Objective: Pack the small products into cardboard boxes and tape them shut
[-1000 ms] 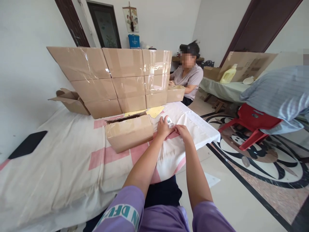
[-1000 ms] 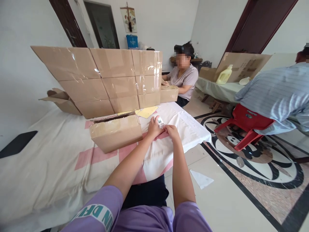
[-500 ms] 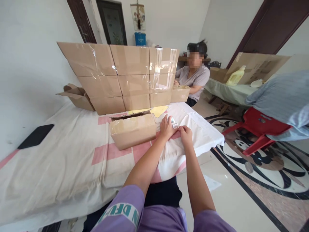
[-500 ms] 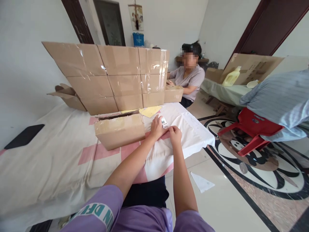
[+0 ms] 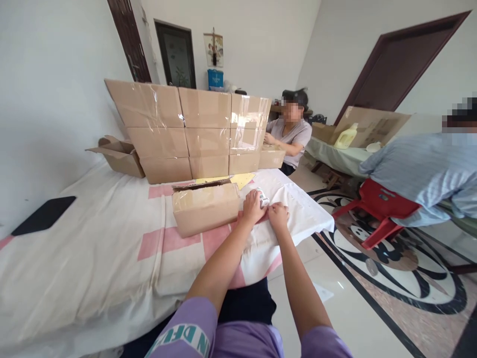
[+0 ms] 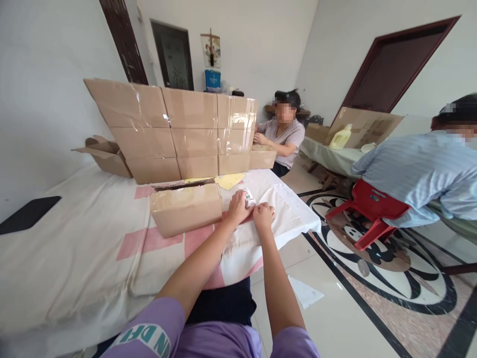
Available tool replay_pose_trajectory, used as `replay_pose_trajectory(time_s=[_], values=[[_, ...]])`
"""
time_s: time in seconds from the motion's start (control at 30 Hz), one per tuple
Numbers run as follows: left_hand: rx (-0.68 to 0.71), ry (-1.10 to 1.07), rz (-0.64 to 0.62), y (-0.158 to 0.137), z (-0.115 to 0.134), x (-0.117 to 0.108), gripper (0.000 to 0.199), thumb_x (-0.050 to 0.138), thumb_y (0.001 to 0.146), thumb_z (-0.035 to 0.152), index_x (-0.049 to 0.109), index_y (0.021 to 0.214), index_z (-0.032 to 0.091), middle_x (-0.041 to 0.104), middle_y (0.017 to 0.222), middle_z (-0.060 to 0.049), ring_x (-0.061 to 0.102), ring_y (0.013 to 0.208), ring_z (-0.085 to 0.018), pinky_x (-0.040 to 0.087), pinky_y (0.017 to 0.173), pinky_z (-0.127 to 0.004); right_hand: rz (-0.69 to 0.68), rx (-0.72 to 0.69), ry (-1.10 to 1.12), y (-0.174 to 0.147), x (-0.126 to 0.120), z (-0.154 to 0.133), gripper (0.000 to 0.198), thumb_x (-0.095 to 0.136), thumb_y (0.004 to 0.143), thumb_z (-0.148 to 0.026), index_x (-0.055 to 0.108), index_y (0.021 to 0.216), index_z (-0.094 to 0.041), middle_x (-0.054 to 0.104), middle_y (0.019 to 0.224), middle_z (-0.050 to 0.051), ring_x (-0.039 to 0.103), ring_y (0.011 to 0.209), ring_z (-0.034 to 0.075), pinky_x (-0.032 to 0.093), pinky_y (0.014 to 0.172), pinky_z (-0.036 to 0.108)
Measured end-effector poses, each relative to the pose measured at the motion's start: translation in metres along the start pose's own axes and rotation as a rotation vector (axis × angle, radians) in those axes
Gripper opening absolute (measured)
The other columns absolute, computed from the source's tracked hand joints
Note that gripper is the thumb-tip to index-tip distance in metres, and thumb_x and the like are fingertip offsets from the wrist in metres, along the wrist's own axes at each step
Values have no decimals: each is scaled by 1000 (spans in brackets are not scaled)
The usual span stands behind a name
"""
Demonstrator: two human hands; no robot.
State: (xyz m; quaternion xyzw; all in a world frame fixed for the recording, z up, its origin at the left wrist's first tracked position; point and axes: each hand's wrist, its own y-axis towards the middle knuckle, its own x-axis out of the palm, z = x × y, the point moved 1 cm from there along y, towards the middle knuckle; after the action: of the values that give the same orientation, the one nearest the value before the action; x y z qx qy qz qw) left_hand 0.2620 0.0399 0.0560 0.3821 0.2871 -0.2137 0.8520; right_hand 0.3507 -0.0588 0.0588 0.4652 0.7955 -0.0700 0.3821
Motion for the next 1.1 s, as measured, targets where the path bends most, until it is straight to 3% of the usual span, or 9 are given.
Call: replay_pose_trajectory(time_s=[0.13, 0.27, 0.37, 0.77, 1.0, 1.1], values=[[39, -33, 22, 1, 0, 0, 52, 67, 82, 21, 44, 127, 26, 49, 140, -10, 49, 130, -27, 47, 103, -42, -68, 55, -108, 4, 0, -10, 30, 48, 95, -34, 74, 90, -20, 66, 125, 9, 49, 124, 30, 28, 110, 50], [34, -65, 40, 1, -2, 1, 47, 67, 84, 26, 44, 124, 26, 50, 138, -11, 51, 128, -28, 49, 101, -43, -110, 192, -176, 14, 0, -16, 33, 61, 97, -45, 67, 114, -18, 63, 128, 9, 55, 122, 27, 40, 108, 52], [22, -88, 51, 1, -4, 3, 47, 67, 85, 29, 43, 125, 25, 49, 140, -12, 52, 129, -29, 50, 101, -45, -123, 249, -199, 17, 0, -19, 33, 61, 98, -44, 65, 118, -18, 63, 129, 10, 60, 117, 25, 47, 103, 49], [100, -89, -37, -4, -3, 0, 62, 62, 78, 10, 46, 136, 26, 43, 150, -13, 44, 139, -28, 45, 111, -45, -58, 177, -215, 4, 9, -22, 29, 61, 98, -43, 69, 108, -17, 67, 123, 9, 60, 120, 25, 43, 108, 51], [63, -62, -56, -4, -2, -3, 60, 64, 80, 12, 52, 137, 28, 35, 157, -11, 42, 142, -30, 46, 112, -45, 37, 77, -139, -3, 5, -20, 30, 62, 97, -41, 67, 81, -16, 70, 108, 7, 63, 109, 23, 44, 104, 45], [35, -66, -71, -4, -4, -1, 58, 65, 81, 15, 53, 136, 28, 35, 157, -12, 41, 143, -31, 47, 111, -46, 60, 54, -94, -4, 3, -17, 29, 65, 95, -39, 65, 78, -16, 70, 107, 7, 63, 108, 22, 46, 102, 43]])
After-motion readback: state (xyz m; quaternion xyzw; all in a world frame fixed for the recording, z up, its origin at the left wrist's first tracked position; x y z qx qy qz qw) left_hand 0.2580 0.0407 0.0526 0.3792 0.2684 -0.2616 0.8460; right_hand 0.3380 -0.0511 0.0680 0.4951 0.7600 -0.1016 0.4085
